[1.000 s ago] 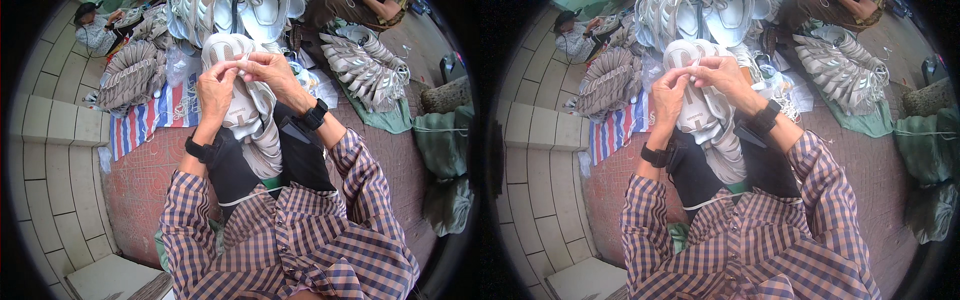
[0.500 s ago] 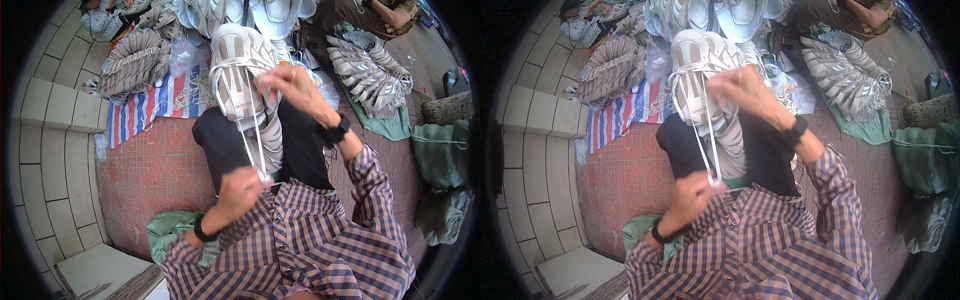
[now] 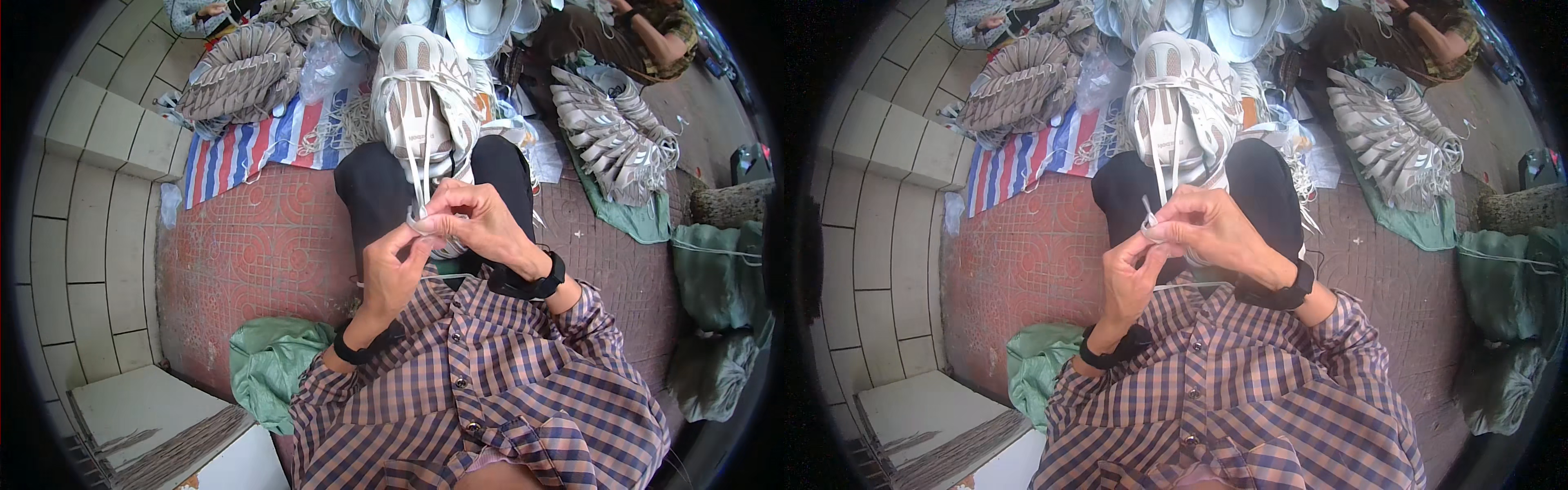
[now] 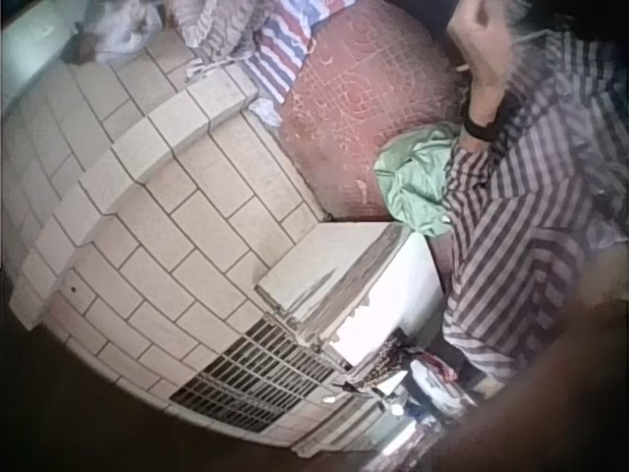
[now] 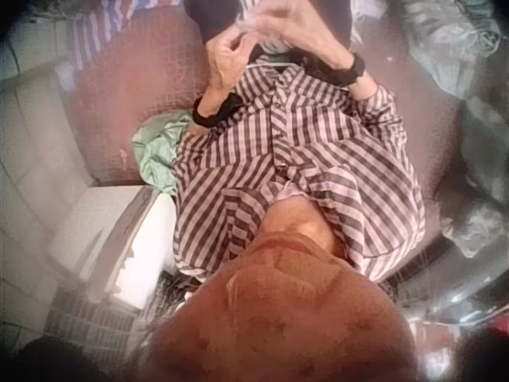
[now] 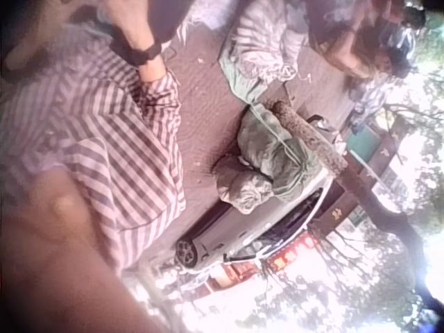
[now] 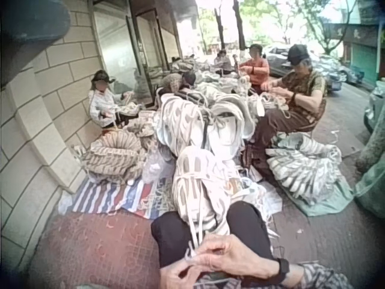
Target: Lacing athletic shoes in a workshop setting.
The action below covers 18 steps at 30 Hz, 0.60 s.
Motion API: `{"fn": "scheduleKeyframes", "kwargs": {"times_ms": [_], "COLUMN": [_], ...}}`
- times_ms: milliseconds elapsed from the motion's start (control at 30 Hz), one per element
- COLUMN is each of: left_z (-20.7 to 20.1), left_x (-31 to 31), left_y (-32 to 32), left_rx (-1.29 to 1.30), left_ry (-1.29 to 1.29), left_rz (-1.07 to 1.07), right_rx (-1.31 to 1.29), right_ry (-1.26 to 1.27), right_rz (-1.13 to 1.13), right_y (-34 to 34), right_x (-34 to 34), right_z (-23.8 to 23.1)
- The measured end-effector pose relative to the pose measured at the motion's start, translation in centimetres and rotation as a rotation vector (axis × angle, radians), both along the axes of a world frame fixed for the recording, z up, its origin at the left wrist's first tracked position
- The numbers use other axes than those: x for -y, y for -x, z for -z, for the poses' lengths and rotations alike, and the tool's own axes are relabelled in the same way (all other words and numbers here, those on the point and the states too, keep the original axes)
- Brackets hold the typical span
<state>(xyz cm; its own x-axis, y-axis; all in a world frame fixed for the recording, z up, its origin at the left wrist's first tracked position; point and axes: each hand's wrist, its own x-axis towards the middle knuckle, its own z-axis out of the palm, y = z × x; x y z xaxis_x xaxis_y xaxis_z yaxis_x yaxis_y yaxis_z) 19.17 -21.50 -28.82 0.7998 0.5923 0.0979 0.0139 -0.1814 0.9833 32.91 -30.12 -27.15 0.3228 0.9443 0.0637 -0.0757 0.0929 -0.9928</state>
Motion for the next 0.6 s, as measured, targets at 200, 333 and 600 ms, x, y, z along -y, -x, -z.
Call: {"fn": "scheduleKeyframes", "kwargs": {"times_ms": [200, 333, 600], "left_z": [0.1, -2.2, -6.5], "left_x": [0.9, 1.3, 2.9], "left_y": [1.1, 3.4, 7.4], "left_rx": [-0.144, -0.063, -0.067], "left_ry": [-0.059, -0.414, -0.35], "left_rz": [0.041, 0.023, 0.024], "right_rx": [0.176, 0.667, 1.514], "right_ry": [0.027, -0.067, -0.09], "right_rz": [0.079, 0.597, 0.312], "right_y": [-2.8, -11.1, -14.9], "right_x": [-0.4, -4.5, -10.0], "right_z": [0.1, 0.7, 0.5]}}
